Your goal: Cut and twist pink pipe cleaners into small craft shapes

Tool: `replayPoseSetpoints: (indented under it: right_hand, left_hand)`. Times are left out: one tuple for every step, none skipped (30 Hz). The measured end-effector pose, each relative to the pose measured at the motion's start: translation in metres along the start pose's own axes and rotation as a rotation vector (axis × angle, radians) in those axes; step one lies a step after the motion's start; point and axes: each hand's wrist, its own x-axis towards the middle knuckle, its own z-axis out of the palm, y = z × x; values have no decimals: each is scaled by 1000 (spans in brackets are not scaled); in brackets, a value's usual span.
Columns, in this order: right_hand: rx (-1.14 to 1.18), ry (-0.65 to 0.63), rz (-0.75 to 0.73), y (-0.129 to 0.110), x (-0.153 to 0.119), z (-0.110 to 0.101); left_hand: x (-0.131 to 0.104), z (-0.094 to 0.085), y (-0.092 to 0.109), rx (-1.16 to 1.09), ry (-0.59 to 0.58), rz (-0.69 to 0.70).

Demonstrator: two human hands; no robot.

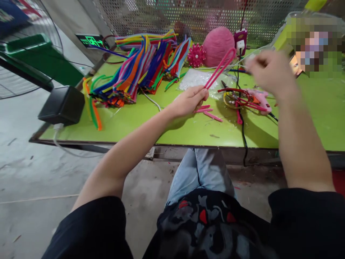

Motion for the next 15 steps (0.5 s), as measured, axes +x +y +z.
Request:
replayPoseSetpoints:
  right_hand:
    - [-115,0,-11,2,-4,12]
    - [-183,-27,-14,5,-5,24]
    - [-238,-63,-4,7,-5,35]
    - [-268,-89,10,10,-3,45]
    - [-296,-92,19,12,-1,53]
    - [-323,-83,27,13,3,59]
    - [-343,-73,29,15,6,64]
    - [-355,-61,29,15,9,66]
    - [-355,-47,28,14,11,66]
    - [-336,-25,23,13,12,65]
    - [-304,10,18,11,13,61]
    - [-264,61,17,7,12,56]
    - [-221,122,14,2,11,49]
    - [-175,187,17,-3,9,43]
    - [-113,243,19,-10,7,36]
  left_hand:
    - [1,-2,-1,-33,15,-13]
    - [2,-3,-2,-61,30,-20]
    - [3,-5,-2,-82,46,-19]
    - [4,-6,-1,-97,64,-13]
    - [4,-6,0,-106,80,-4]
    - [5,-7,1,-110,97,7]
    - [5,-8,2,-109,110,18]
    - [6,-8,2,-105,123,27]
    - [6,-8,2,-100,138,36]
    - [7,-9,1,-91,154,47]
    - [7,-10,0,-79,173,66]
    - [8,-11,-2,-62,197,91]
    - [8,-12,-4,-40,227,122]
    - [8,-13,-6,-7,224,144]
    - [9,-15,-8,29,218,162]
